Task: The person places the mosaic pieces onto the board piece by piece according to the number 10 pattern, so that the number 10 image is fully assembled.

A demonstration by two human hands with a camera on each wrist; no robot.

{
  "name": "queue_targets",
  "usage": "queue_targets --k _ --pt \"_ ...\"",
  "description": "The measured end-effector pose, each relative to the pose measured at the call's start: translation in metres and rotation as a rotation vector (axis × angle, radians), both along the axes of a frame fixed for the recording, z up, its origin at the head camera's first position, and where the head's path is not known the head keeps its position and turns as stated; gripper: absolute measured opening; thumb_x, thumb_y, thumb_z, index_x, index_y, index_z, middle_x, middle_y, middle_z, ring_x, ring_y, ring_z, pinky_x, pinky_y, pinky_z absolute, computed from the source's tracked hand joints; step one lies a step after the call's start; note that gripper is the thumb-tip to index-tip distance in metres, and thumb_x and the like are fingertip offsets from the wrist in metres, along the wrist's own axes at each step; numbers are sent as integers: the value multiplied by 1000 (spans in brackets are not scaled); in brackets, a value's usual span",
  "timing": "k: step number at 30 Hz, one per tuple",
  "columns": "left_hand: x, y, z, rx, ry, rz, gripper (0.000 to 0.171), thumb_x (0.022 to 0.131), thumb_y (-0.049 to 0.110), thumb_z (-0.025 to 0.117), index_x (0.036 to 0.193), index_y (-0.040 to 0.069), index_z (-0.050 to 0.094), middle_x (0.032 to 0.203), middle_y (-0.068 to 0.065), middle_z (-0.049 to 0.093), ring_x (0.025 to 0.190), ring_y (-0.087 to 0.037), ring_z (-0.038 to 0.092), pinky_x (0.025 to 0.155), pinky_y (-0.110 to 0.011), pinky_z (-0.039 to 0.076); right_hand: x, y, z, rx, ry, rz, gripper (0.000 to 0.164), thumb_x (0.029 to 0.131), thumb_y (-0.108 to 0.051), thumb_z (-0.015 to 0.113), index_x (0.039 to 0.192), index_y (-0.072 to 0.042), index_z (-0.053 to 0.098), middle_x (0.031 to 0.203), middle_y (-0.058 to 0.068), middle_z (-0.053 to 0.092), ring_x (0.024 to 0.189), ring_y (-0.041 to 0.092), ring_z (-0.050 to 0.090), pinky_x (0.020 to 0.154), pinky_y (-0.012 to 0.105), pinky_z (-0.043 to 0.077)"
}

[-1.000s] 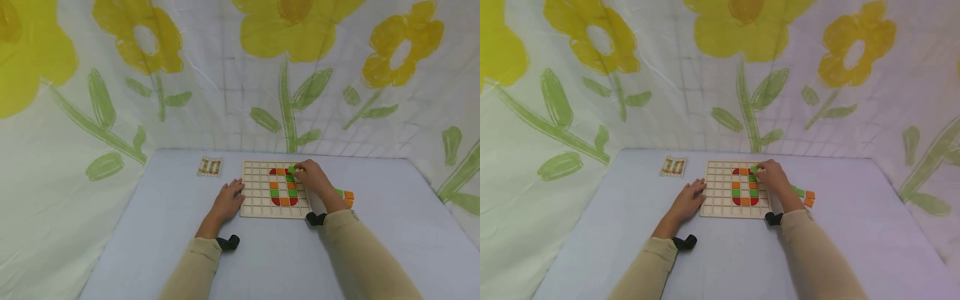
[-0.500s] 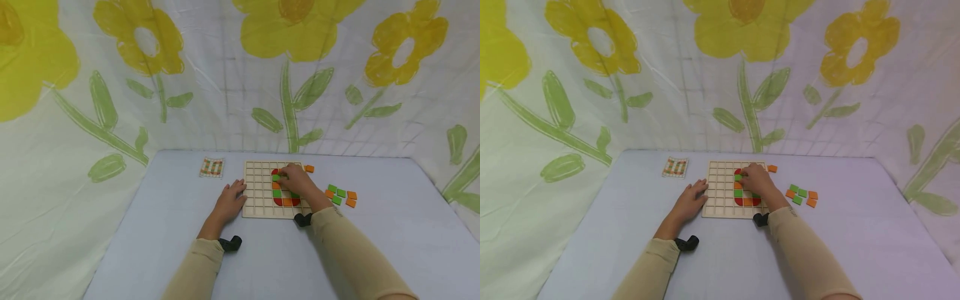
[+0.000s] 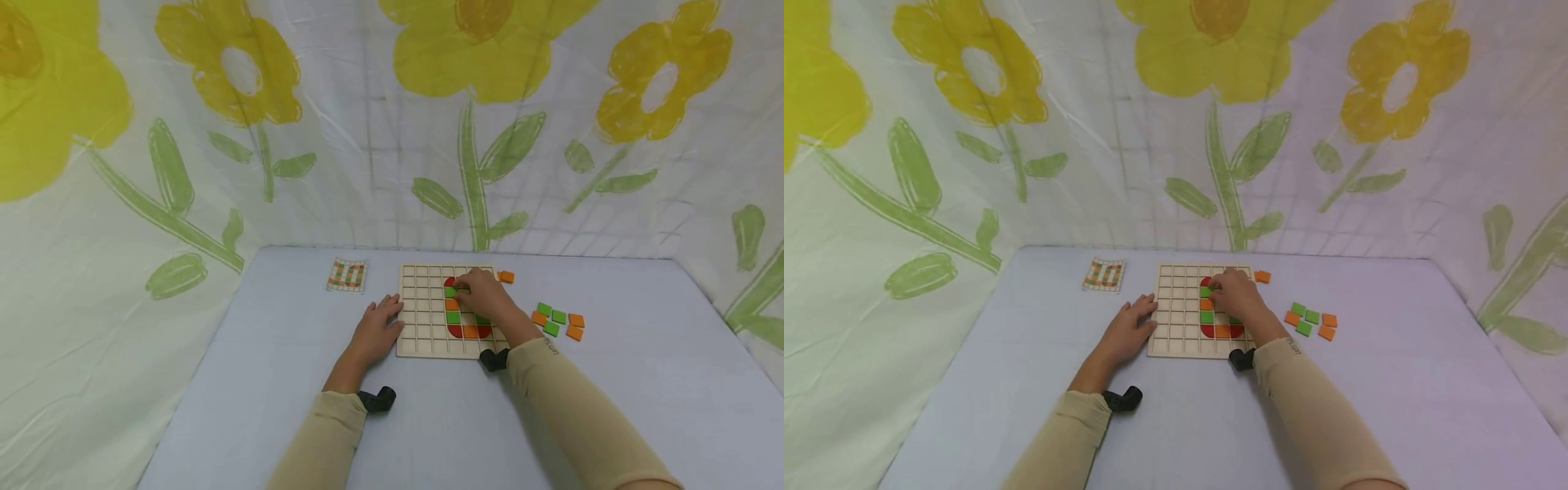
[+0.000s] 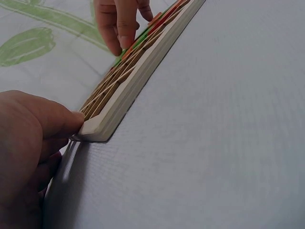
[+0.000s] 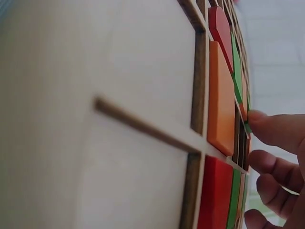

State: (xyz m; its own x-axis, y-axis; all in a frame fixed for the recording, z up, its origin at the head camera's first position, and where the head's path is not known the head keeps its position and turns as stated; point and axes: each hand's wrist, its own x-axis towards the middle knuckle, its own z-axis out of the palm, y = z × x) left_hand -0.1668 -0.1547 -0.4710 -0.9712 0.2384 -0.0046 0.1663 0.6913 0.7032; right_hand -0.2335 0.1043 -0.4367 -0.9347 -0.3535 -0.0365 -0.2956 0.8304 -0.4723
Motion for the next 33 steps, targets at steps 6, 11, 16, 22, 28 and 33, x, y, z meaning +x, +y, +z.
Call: queue_targets --k 6,11,16,22,28,33 --pt "1 2 0 6 -6 1 46 99 20 58 142 6 52 156 -2 39 149 -20 27 126 -41 12 -2 1 -5 7 11 9 21 94 -21 67 110 -11 75 105 11 64 96 27 59 84 44 54" --pt "1 2 -1 10 -12 3 46 99 21 58 142 7 52 156 -2 39 149 -20 27 126 -41 12 1 4 -2 12 -12 -12 22 96 -22 65 113 -11 74 109 11 63 100 29 59 87 46 53" --pt "0 1 0 3 -3 3 46 99 21 58 142 7 52 156 -2 39 149 -20 28 126 -40 12 -2 16 6 -16 -52 -50 29 97 -23 63 121 -9 70 117 15 62 109 34 57 92 50 52" --pt "-1 -1 2 5 6 -6 46 98 20 58 142 6 52 156 -3 39 149 -22 28 126 -41 12 -14 47 14 -89 -65 -154 35 99 -23 60 129 -6 64 122 21 59 108 36 55 87 50 52" --pt "-1 -2 2 4 4 -10 46 99 20 58 142 6 52 156 -4 39 149 -22 28 126 -42 12 -22 82 14 -66 -134 -285 48 99 -29 59 138 -3 53 133 26 53 116 41 52 91 53 51" --pt "0 -2 2 -3 11 -21 46 99 20 58 142 6 52 156 -4 39 149 -23 28 126 -42 12 -27 100 8 5 -237 -332 54 96 -32 61 139 0 51 133 28 52 114 41 51 98 55 47"
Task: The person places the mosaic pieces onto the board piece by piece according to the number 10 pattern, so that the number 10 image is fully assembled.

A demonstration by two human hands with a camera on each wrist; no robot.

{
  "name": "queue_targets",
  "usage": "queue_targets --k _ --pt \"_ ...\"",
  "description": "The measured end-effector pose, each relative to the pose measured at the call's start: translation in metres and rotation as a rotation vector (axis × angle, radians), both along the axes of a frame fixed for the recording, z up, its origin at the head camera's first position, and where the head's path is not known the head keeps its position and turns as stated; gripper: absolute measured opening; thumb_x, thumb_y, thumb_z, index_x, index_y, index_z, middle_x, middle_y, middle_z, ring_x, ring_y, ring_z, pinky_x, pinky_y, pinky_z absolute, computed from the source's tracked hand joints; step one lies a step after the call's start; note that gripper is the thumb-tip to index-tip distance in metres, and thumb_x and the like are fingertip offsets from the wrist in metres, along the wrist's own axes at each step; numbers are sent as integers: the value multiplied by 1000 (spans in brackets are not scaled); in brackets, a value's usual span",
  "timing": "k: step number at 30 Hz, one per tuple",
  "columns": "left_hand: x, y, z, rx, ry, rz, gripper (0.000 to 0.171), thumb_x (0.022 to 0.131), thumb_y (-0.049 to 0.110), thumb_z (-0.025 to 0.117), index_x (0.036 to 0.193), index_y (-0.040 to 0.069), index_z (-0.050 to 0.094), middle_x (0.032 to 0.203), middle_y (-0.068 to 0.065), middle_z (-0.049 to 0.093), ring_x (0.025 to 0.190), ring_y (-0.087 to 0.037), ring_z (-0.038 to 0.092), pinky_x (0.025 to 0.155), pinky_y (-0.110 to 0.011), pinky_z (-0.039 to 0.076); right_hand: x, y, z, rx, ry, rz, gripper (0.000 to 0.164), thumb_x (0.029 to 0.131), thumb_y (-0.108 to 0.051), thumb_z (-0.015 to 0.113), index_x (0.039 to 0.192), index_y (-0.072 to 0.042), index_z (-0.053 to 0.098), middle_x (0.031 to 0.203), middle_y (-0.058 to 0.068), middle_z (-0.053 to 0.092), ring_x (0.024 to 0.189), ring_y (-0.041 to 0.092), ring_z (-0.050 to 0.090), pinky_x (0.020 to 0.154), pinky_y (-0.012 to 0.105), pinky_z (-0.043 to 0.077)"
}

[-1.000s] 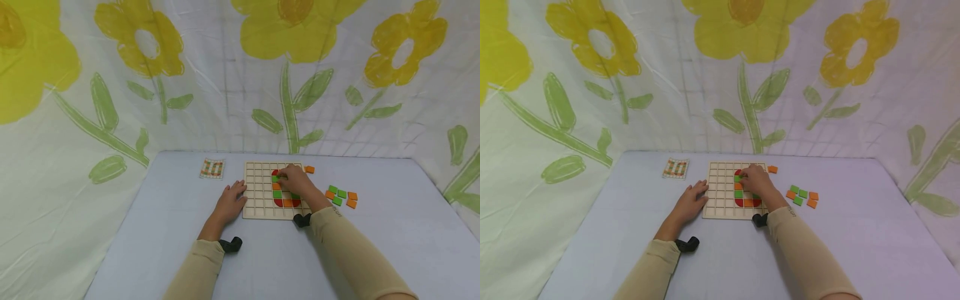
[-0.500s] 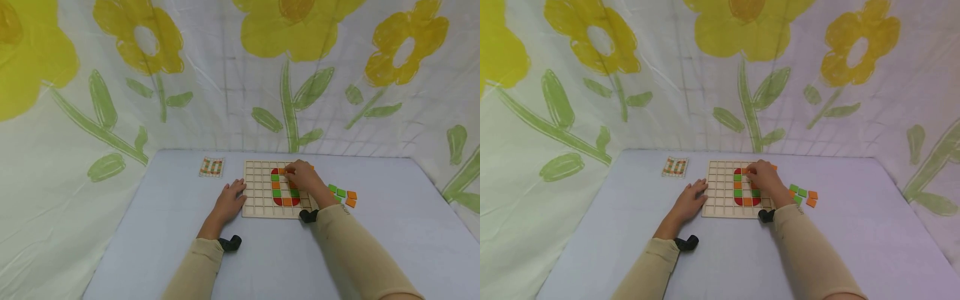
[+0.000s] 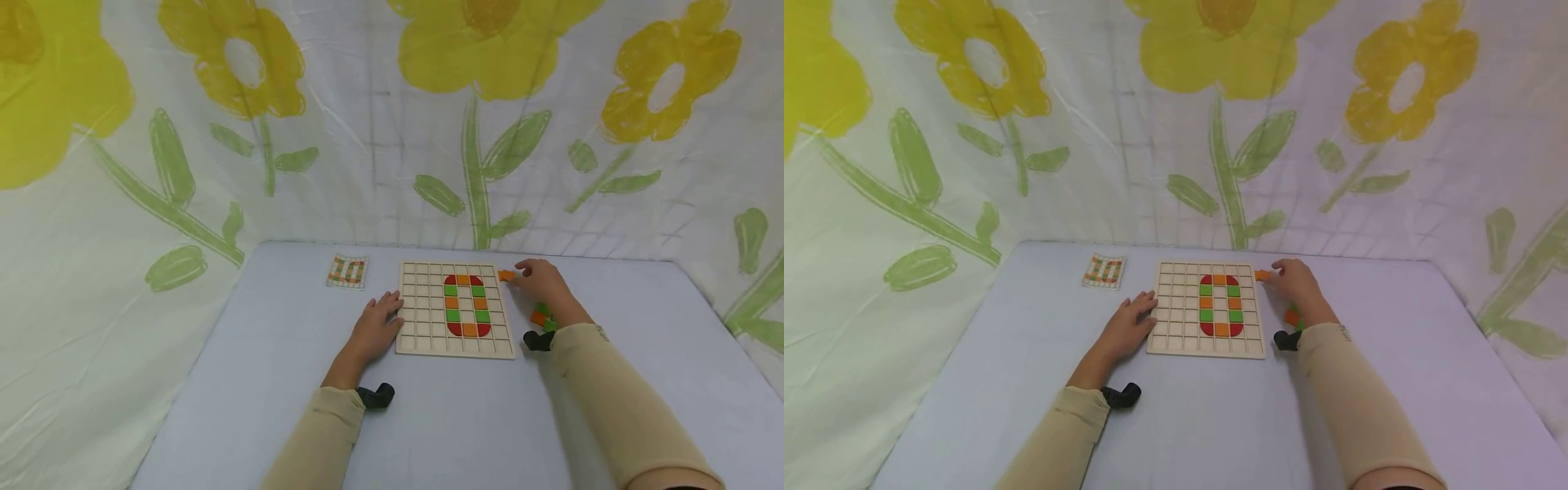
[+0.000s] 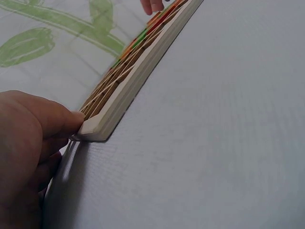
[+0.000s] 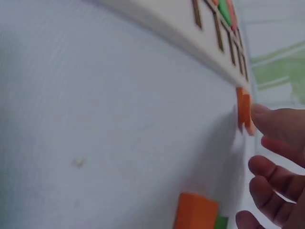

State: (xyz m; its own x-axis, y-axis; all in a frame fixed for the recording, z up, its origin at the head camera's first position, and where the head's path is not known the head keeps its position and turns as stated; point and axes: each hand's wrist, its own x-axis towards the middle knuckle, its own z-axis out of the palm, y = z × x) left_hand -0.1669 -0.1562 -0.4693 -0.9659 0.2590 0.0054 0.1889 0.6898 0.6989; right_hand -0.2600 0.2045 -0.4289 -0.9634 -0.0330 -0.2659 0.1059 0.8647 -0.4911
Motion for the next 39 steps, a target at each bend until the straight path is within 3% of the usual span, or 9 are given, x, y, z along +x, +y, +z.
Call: queue_targets --k 4,13,20,26,33,39 --pt "0 -2 0 8 3 -5 46 99 20 58 143 5 51 157 -4 38 149 -22 27 126 -43 12 -3 2 -6 -1 -32 -1 54 95 -32 62 139 -1 52 133 28 52 114 40 51 99 56 46" --pt "0 -4 -1 -8 -12 -4 46 99 20 57 143 7 51 157 -3 38 149 -21 27 126 -41 12 -4 -3 -9 22 2 31 47 97 -29 60 133 1 57 128 27 54 108 39 50 95 54 48" --pt "-2 -7 1 -32 -5 -11 47 100 21 57 144 7 50 157 -4 38 149 -21 27 126 -40 12 -9 -12 2 -27 102 -1 46 98 -30 59 134 -2 56 128 25 54 110 39 52 92 53 49" --pt "-4 -8 1 -24 -6 -6 46 100 22 56 144 8 51 157 -3 37 149 -20 26 126 -40 11 -14 -58 15 -64 138 138 45 98 -32 60 135 -7 57 127 21 54 110 38 55 86 50 52" --pt "-4 -6 -1 11 -29 0 46 100 22 56 144 9 50 158 -1 36 150 -20 25 126 -40 10 -13 -124 16 -119 138 312 41 96 -32 64 130 -11 62 123 16 59 109 33 57 86 48 52" --pt "-4 -3 -3 -4 -23 -11 46 100 22 57 144 9 51 157 -1 38 149 -19 27 126 -40 11 -14 -160 11 -102 91 361 40 95 -32 64 129 -11 63 118 14 60 102 30 59 85 45 53"
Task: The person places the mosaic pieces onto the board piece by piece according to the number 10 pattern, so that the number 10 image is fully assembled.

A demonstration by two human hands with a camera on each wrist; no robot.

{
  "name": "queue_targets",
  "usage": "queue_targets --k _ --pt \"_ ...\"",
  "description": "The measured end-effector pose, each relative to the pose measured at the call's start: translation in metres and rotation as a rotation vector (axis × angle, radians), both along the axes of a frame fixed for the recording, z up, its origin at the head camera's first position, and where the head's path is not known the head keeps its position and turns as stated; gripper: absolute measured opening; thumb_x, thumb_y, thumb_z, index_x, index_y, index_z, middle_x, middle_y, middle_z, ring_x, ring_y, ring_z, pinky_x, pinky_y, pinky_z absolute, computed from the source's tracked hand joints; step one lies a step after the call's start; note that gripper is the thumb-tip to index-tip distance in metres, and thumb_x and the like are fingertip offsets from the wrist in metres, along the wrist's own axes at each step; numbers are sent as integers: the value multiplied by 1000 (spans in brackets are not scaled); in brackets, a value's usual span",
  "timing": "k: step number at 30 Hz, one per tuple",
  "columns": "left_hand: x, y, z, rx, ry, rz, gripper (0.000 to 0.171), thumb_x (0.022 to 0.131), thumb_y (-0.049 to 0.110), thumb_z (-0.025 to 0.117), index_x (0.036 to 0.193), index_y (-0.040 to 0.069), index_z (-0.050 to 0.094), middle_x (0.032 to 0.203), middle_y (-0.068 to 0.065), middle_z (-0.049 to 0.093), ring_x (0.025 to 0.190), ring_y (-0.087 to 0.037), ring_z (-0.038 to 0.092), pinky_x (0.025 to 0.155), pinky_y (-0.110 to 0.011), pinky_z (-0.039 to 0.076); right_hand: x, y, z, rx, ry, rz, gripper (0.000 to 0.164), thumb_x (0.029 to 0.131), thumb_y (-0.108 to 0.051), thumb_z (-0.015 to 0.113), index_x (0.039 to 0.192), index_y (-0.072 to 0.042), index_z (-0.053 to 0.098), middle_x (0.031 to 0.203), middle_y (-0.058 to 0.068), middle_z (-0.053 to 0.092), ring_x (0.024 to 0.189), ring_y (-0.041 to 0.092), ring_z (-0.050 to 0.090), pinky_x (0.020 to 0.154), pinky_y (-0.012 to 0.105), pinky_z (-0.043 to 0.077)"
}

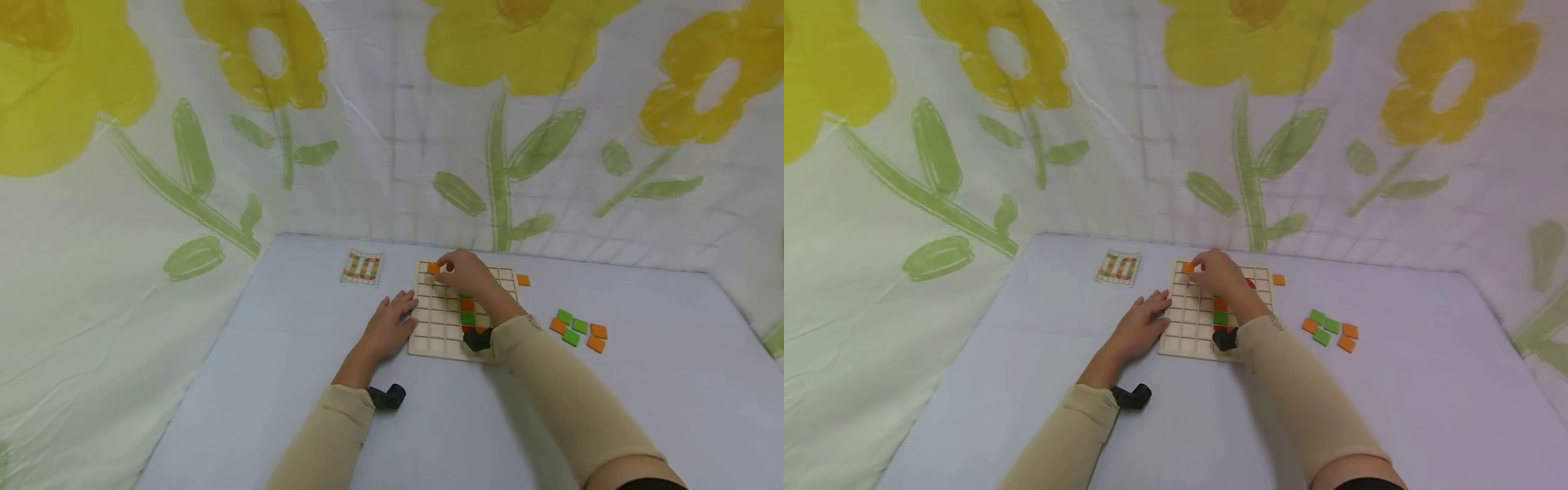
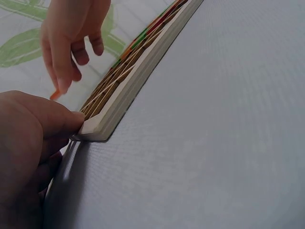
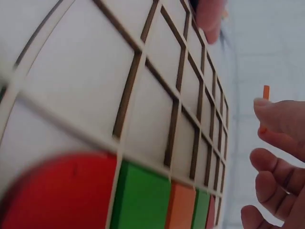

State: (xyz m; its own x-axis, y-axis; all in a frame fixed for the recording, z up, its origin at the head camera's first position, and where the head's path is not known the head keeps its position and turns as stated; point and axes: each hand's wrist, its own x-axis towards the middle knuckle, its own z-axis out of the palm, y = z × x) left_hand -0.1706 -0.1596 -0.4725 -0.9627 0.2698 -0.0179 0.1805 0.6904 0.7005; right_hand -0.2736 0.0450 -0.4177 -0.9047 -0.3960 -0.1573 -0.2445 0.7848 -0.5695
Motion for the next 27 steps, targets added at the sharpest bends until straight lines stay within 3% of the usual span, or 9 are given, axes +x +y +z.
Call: queue_targets --k 5,11,22,27 --pt "0 2 1 -8 7 -15 46 100 22 57 143 9 51 157 -2 38 149 -20 27 126 -41 12 -4 -12 -7 63 1 14 41 94 -32 64 129 -10 64 114 12 63 97 26 60 83 42 54" --pt "0 3 1 -24 -1 -20 47 100 23 56 145 10 50 157 0 37 149 -18 26 126 -40 12 -3 -17 -10 91 -20 2 40 93 -30 64 128 -10 65 118 12 64 104 28 61 89 44 54" --pt "1 3 0 -35 0 -7 46 100 23 57 144 10 52 157 0 37 149 -18 26 126 -40 12 -1 -22 -13 99 -3 13 38 94 -30 64 127 -11 66 121 12 63 103 27 61 89 43 54" --pt "1 1 1 -40 8 2 46 100 23 57 143 10 52 157 -1 38 149 -20 27 126 -41 13 -4 -7 -6 51 -27 -16 41 96 -32 62 133 -12 62 120 14 61 102 29 60 84 44 53"
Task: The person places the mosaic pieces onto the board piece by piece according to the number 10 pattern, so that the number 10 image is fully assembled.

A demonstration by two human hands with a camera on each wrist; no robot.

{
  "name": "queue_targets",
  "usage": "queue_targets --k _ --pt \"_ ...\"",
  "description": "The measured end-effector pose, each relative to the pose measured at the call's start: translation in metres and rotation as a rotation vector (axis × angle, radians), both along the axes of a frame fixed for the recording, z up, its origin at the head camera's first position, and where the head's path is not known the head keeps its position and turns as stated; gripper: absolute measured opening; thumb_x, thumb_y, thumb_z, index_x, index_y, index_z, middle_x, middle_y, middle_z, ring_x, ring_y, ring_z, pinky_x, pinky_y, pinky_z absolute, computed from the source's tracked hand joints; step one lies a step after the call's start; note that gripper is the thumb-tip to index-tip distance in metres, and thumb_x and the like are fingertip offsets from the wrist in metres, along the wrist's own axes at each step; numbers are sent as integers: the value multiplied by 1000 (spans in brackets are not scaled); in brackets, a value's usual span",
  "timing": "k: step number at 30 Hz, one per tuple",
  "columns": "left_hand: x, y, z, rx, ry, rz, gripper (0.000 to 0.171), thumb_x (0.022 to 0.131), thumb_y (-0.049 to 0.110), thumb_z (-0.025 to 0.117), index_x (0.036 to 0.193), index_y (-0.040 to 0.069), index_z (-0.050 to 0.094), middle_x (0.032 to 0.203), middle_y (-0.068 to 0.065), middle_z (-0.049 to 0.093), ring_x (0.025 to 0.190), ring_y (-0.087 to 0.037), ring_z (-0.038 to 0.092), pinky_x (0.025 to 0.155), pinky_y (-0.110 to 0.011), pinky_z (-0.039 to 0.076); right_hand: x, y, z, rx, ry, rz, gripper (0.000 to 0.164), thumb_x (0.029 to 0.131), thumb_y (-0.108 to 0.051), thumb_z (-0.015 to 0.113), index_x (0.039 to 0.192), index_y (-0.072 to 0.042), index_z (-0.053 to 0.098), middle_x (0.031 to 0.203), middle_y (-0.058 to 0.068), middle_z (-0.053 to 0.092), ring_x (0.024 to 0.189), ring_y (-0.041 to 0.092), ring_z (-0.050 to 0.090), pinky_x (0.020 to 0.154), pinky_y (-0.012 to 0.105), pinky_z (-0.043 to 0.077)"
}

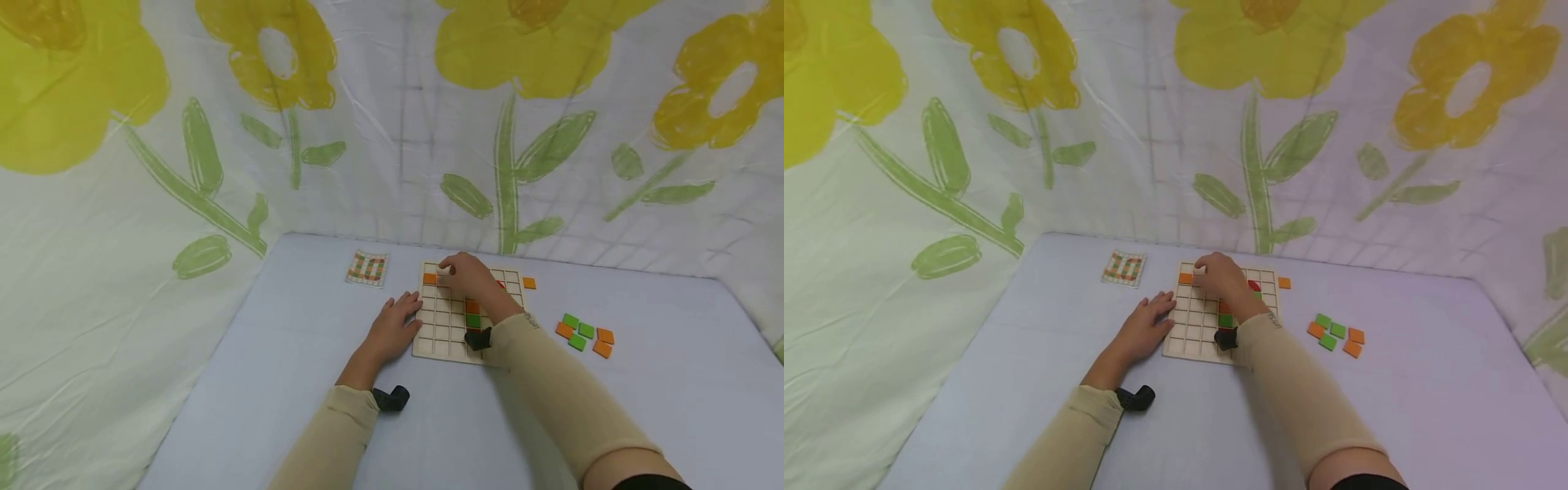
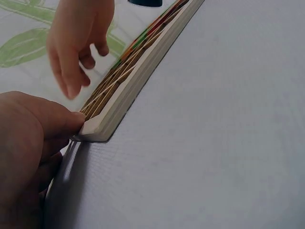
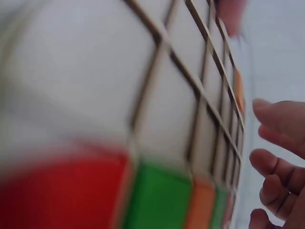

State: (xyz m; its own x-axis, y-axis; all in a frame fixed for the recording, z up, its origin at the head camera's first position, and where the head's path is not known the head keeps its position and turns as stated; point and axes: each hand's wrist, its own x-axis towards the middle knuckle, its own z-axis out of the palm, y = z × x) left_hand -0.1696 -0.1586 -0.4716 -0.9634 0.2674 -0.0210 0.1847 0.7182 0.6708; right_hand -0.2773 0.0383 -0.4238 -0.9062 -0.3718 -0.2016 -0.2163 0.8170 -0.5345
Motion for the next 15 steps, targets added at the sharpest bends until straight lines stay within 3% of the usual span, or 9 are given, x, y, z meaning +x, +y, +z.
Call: queue_targets --k 9,15 --pt "1 1 0 2 6 11 47 99 23 57 144 9 51 157 -2 38 149 -20 28 126 -41 13 -8 87 12 -59 51 -90 47 98 -32 60 137 -7 56 127 20 58 112 37 56 90 52 52" --pt "1 1 0 8 15 5 47 99 22 57 143 8 51 157 -3 39 149 -22 28 126 -41 13 -5 137 19 -10 -23 -179 52 99 -33 57 142 -4 50 137 26 52 123 42 50 97 57 48"
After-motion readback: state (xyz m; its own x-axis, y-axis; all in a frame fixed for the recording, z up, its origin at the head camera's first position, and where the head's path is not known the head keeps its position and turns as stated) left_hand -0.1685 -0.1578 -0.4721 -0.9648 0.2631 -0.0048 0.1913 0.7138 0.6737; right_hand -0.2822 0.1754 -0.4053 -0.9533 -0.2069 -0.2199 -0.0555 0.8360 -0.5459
